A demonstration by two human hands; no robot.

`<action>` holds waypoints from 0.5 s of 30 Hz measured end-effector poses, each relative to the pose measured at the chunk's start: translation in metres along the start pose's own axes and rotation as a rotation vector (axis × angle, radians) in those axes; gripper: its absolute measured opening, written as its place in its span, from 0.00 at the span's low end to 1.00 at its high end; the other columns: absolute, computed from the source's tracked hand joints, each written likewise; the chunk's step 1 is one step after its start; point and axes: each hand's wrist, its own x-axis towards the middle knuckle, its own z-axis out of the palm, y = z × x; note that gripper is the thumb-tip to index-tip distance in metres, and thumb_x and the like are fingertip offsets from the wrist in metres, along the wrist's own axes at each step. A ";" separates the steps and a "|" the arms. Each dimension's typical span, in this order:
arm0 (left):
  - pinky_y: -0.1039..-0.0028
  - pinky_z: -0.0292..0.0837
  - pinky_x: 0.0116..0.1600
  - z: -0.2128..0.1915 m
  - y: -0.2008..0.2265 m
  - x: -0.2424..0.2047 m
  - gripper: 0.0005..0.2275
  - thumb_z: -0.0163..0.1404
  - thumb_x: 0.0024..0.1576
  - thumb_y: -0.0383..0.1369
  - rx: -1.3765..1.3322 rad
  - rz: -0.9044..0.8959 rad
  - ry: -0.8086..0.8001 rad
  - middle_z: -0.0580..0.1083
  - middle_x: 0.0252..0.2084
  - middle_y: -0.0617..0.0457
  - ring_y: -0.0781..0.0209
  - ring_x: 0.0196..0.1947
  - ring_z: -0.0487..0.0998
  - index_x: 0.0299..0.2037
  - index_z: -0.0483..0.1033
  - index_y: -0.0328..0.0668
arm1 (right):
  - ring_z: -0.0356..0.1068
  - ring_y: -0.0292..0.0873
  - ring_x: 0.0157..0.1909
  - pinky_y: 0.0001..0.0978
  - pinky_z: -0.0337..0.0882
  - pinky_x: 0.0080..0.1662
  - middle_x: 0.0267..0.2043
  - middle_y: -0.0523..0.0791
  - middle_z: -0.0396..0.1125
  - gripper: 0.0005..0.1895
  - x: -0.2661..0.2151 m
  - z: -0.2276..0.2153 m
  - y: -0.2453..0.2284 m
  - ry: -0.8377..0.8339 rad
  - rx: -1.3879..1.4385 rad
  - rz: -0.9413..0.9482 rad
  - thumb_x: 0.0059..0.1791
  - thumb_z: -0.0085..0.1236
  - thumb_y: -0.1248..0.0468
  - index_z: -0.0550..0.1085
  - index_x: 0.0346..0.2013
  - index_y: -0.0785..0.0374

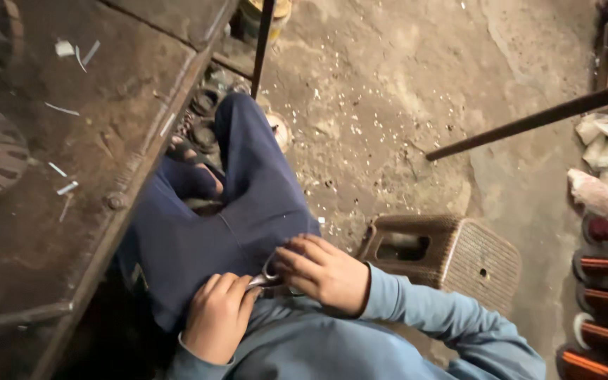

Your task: The person inserts small white rectangular pieces into the slots of a circular metal stator using pliers and a metal rod. They then use a hammer to tap the stator while it is held in a bench vise.

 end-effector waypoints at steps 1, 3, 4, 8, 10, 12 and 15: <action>0.60 0.71 0.41 -0.003 0.002 0.007 0.08 0.56 0.53 0.34 0.022 0.031 -0.007 0.76 0.33 0.49 0.48 0.36 0.75 0.37 0.80 0.38 | 0.66 0.57 0.62 0.47 0.69 0.60 0.60 0.55 0.66 0.20 -0.001 0.003 0.002 -0.086 0.075 -0.002 0.47 0.52 0.62 0.73 0.51 0.70; 0.59 0.71 0.41 -0.015 0.013 0.022 0.07 0.56 0.53 0.34 0.066 0.084 -0.022 0.75 0.33 0.50 0.48 0.37 0.76 0.36 0.80 0.40 | 0.65 0.56 0.62 0.46 0.68 0.61 0.60 0.56 0.65 0.19 -0.001 0.010 0.000 -0.145 0.091 -0.010 0.48 0.50 0.62 0.73 0.51 0.70; 0.60 0.71 0.41 -0.024 0.020 0.030 0.07 0.55 0.53 0.32 0.102 0.154 0.056 0.76 0.36 0.49 0.48 0.39 0.76 0.37 0.80 0.38 | 0.65 0.56 0.63 0.45 0.67 0.61 0.61 0.57 0.65 0.21 -0.001 0.014 -0.001 -0.115 0.034 -0.016 0.48 0.49 0.62 0.73 0.52 0.71; 0.61 0.73 0.50 -0.063 0.048 0.081 0.05 0.55 0.58 0.27 0.024 0.271 0.443 0.75 0.44 0.47 0.47 0.47 0.76 0.42 0.78 0.36 | 0.66 0.54 0.59 0.43 0.67 0.58 0.57 0.55 0.67 0.19 -0.002 0.036 -0.005 -0.047 0.008 -0.007 0.47 0.46 0.64 0.74 0.50 0.69; 0.57 0.73 0.57 -0.078 0.057 0.115 0.05 0.56 0.61 0.26 0.032 0.358 0.600 0.74 0.47 0.46 0.46 0.50 0.76 0.45 0.78 0.36 | 0.67 0.52 0.55 0.43 0.68 0.57 0.50 0.51 0.67 0.19 -0.002 0.047 -0.001 -0.077 0.036 0.028 0.48 0.47 0.63 0.73 0.50 0.69; 0.60 0.72 0.55 -0.089 0.061 0.159 0.05 0.56 0.64 0.27 -0.012 0.295 0.706 0.74 0.51 0.44 0.44 0.51 0.76 0.47 0.77 0.36 | 0.67 0.50 0.50 0.42 0.68 0.52 0.45 0.49 0.67 0.17 -0.002 0.054 0.006 -0.175 -0.010 0.054 0.48 0.48 0.62 0.73 0.48 0.68; 0.58 0.70 0.57 -0.112 0.039 0.248 0.09 0.57 0.59 0.27 0.136 0.253 0.848 0.73 0.49 0.42 0.43 0.50 0.74 0.47 0.76 0.33 | 0.67 0.50 0.45 0.41 0.68 0.44 0.40 0.48 0.67 0.14 0.002 0.063 0.012 -0.301 -0.132 0.048 0.47 0.50 0.60 0.74 0.43 0.63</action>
